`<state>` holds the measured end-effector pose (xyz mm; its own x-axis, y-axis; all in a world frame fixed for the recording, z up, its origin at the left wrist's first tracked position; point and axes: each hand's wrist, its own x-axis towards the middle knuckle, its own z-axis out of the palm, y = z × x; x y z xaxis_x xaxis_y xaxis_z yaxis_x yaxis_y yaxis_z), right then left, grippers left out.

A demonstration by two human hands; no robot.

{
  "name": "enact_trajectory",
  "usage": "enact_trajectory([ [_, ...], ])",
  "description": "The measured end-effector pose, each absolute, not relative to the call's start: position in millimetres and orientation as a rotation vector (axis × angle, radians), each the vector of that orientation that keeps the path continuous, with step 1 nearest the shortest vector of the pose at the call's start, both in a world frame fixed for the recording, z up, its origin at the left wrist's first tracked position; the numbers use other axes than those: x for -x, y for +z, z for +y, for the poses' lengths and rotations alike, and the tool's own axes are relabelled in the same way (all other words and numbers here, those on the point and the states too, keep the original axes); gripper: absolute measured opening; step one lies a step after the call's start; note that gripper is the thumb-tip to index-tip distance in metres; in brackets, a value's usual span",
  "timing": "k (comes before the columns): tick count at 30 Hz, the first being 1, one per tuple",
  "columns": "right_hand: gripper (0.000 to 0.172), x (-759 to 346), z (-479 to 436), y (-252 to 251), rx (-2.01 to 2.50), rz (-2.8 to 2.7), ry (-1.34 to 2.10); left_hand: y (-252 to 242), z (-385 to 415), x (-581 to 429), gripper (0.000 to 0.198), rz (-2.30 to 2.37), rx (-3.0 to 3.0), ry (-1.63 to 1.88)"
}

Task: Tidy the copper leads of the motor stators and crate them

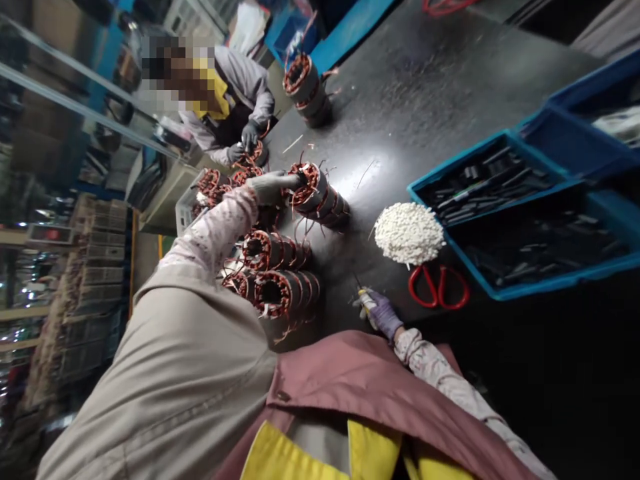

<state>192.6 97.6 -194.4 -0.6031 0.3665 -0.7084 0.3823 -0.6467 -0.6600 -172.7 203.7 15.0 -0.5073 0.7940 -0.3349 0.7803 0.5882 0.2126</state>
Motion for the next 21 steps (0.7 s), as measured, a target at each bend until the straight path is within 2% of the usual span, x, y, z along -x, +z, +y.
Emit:
enact_trajectory([
  [2,0.061,-202,90,-195,-1.480,1.298,-2.479,4,200,162,0.032,2.263,-1.096,0.088],
  [4,0.065,-215,79,-199,-1.579,1.274,-2.460,-2,195,152,0.026,2.126,-0.936,0.159],
  [8,0.073,-248,58,-208,-1.719,1.284,-2.430,2,198,136,0.028,1.965,-0.992,0.131],
  [12,0.082,-270,50,-204,-1.791,1.306,-2.521,4,219,113,0.038,1.789,-1.357,-0.249],
  [15,0.074,-276,55,-194,-1.767,1.427,-2.563,0,226,89,0.054,1.610,-1.507,-0.459],
  [21,0.050,-276,70,-170,-1.667,1.802,-2.470,-4,211,38,0.068,1.151,-1.866,-0.850],
])
